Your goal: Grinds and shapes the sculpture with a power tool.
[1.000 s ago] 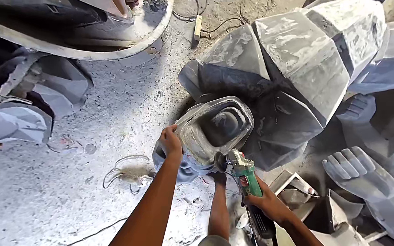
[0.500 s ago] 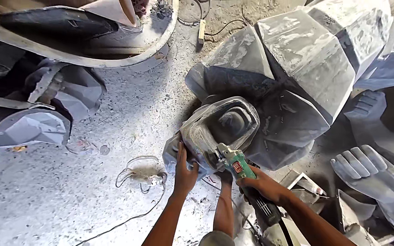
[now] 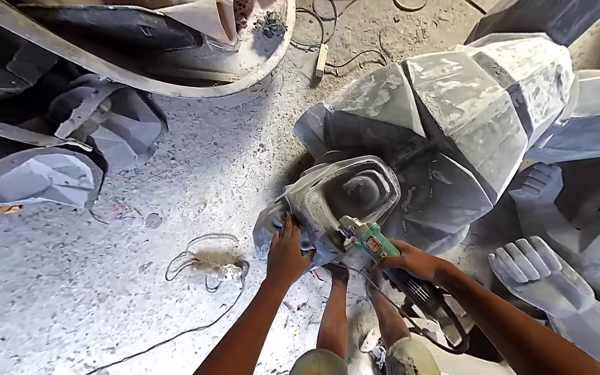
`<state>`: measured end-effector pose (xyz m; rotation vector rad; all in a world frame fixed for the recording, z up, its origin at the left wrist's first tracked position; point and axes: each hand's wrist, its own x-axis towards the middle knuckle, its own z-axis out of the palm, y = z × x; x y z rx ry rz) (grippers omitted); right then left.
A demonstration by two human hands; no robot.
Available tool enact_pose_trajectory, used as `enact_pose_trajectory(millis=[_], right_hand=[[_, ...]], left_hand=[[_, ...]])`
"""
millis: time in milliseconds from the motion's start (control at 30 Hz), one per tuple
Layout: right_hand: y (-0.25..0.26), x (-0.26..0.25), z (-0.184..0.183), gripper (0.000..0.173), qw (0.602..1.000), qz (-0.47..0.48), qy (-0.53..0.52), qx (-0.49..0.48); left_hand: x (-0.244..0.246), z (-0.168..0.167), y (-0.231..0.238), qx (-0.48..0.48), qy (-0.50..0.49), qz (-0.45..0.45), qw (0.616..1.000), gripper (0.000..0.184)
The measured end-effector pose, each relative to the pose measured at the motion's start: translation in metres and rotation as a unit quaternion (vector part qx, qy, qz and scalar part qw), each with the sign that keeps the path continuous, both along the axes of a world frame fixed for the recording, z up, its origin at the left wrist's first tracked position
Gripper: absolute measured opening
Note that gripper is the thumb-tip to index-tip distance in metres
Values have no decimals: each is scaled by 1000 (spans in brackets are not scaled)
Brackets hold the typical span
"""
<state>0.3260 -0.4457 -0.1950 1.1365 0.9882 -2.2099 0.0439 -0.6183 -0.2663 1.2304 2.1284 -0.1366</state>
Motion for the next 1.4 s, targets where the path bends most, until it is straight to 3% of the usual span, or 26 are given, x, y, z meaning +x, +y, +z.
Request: enact_pose_trajectory(millis=[133, 267, 333, 400, 467, 567, 633, 733, 833, 1067, 1300, 1400], right_hand=[[9, 14, -9, 42, 998, 52, -27, 31], [28, 17, -14, 43, 973, 162, -63, 153], [26, 24, -16, 46, 958, 177, -82, 209], [12, 36, -19, 49, 962, 127, -86, 226], [-9, 46, -20, 55, 970, 62, -75, 221], [-43, 51, -19, 62, 978, -12, -38, 206], [-63, 48, -19, 62, 981, -61, -16, 184], [-79, 44, -26, 63, 982, -97, -2, 163], [-79, 42, -33, 66, 978, -72, -12, 193], [-56, 51, -32, 62, 930, 119, -135, 320], [-66, 48, -21, 65, 977, -17, -15, 211], [-64, 42, -19, 63, 984, -33, 11, 175]], left_hand=[[0, 2, 1, -1, 4, -3, 1000, 90], [0, 2, 0, 0, 3, -4, 1000, 89], [-2, 1, 0, 20, -24, 21, 999, 78], [-7, 2, 2, 77, -90, 106, 987, 62], [-11, 3, 11, 146, -163, 218, 951, 56], [-4, 0, 41, 200, -204, 339, 896, 70], [6, -8, 66, 173, -209, 412, 870, 82], [21, -24, 94, 135, -128, 473, 861, 81], [30, -34, 103, 138, -23, 489, 861, 66], [31, -34, 103, 149, 3, 487, 861, 58], [30, -36, 103, 164, 9, 482, 861, 55], [31, -37, 102, 163, 14, 476, 864, 54]])
